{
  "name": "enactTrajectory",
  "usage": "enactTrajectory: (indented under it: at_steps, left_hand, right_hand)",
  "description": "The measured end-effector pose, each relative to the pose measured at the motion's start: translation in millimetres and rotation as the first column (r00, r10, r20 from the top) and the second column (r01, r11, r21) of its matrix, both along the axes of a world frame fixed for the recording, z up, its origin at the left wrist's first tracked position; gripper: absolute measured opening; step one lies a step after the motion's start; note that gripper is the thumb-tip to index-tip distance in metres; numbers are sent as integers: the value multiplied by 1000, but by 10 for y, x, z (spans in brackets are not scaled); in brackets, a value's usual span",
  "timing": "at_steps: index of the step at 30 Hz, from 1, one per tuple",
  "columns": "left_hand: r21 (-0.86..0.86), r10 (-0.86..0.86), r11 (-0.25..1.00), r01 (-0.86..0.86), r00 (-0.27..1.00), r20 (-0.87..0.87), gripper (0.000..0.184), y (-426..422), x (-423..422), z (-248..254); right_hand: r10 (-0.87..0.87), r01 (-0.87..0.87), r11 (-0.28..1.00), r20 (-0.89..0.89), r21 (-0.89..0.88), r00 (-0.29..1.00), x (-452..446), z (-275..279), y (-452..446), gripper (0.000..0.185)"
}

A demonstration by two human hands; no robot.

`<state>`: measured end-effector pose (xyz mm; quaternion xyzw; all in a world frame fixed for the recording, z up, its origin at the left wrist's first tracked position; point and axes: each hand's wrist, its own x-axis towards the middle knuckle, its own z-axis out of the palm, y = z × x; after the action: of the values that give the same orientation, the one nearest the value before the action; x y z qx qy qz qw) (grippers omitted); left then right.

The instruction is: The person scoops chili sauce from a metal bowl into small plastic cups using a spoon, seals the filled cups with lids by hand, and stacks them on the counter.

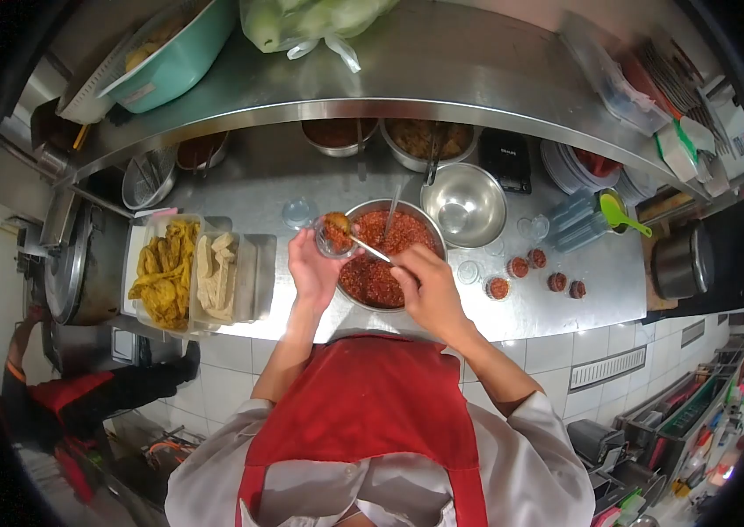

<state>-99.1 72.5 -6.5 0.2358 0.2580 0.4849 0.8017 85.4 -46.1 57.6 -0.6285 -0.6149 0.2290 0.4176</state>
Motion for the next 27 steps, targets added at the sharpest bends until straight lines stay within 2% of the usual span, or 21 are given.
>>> enactTrajectory:
  at_steps: [1,2,5,9,10,12,13,16,19,20,23,26,27]
  left_hand:
    - [-7,5,1000,-5,999,49,56,1,-1,-8]
    - [-15,11,1000,-9,995,97,56,-2,-3,-21]
    - [-86,3,996,23,957,290,55,21,-75,-106]
    - [-35,131,991,-128,981,143,55,22,-268,-135]
    - [-24,139,990,-137,983,116,55,32,-329,-132]
    - [-16,150,989,-149,987,65,56,30,-390,-102]
    - [-16,150,989,-150,987,62,56,22,-389,-105]
    - [-11,147,989,-147,987,58,56,19,-398,-97]
    - [-1,137,991,-137,990,41,56,1,-401,-70]
    - [2,138,990,-138,990,26,56,-1,-407,-66]
    - [20,153,988,-152,987,-58,54,-15,-450,-54]
    - [45,167,986,-161,970,-178,49,-9,-529,-84]
    - [54,170,985,-162,960,-221,47,-8,-542,-95]
  right_hand:
    - [-9,1,998,-132,-58,991,30,16,7,13]
    - [-38,-16,992,-410,-128,911,47,-34,33,9]
    - [-86,-41,978,-575,-204,814,193,-8,104,8]
    - [-70,-38,963,-384,-266,920,367,-263,308,8]
    - [-63,-23,957,-284,-290,957,394,-379,349,10]
    - [1,13,978,66,-208,998,381,-441,361,16]
    - [24,17,986,242,-163,970,368,-460,370,20]
    - [52,32,989,532,-147,845,196,-526,377,28]
    - [178,-27,966,584,-259,792,48,-616,444,31]
    - [209,-72,963,550,-260,809,33,-694,468,25]
    - [184,-110,966,319,-236,930,94,-794,510,20]
    - [93,-60,904,59,-424,994,224,-735,517,17]
    - [68,-57,909,12,-413,998,269,-745,497,17]
